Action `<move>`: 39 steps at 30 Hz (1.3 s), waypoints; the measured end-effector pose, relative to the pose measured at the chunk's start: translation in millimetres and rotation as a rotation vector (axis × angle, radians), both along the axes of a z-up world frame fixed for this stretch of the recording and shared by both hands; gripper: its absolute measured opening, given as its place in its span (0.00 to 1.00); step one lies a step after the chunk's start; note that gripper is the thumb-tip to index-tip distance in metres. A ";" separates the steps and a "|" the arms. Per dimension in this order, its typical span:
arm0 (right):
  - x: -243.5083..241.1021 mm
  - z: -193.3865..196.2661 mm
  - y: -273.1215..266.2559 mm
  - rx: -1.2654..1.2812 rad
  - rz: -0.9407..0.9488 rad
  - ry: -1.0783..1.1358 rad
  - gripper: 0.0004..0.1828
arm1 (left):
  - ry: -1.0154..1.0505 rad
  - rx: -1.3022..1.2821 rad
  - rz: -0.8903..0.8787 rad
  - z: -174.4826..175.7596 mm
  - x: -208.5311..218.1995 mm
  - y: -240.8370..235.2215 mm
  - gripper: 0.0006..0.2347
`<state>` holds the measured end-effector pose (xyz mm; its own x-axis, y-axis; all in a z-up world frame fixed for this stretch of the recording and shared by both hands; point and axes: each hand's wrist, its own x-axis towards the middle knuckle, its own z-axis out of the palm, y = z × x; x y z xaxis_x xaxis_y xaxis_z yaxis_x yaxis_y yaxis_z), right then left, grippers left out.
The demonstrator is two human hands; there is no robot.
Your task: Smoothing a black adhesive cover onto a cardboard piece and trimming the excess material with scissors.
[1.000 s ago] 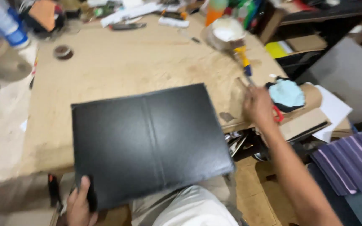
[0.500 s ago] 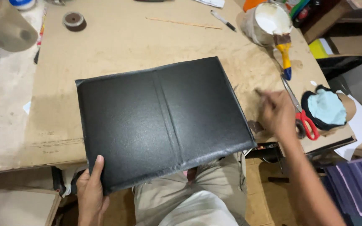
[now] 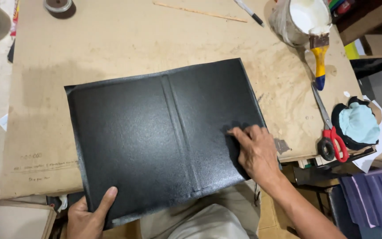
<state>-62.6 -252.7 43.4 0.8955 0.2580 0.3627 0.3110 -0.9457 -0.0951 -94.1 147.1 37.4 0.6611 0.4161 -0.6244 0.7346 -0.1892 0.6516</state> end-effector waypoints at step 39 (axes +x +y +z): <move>172.1 -2.8 -131.6 0.138 -0.548 0.151 0.38 | -0.143 -0.465 0.050 -31.2 -20.5 18.9 0.15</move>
<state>109.6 -384.3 40.6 0.9293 -0.2979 0.2185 -0.2465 -0.9405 -0.2339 -114.6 166.1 6.2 0.7398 0.1483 -0.6562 0.6324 0.1794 0.7535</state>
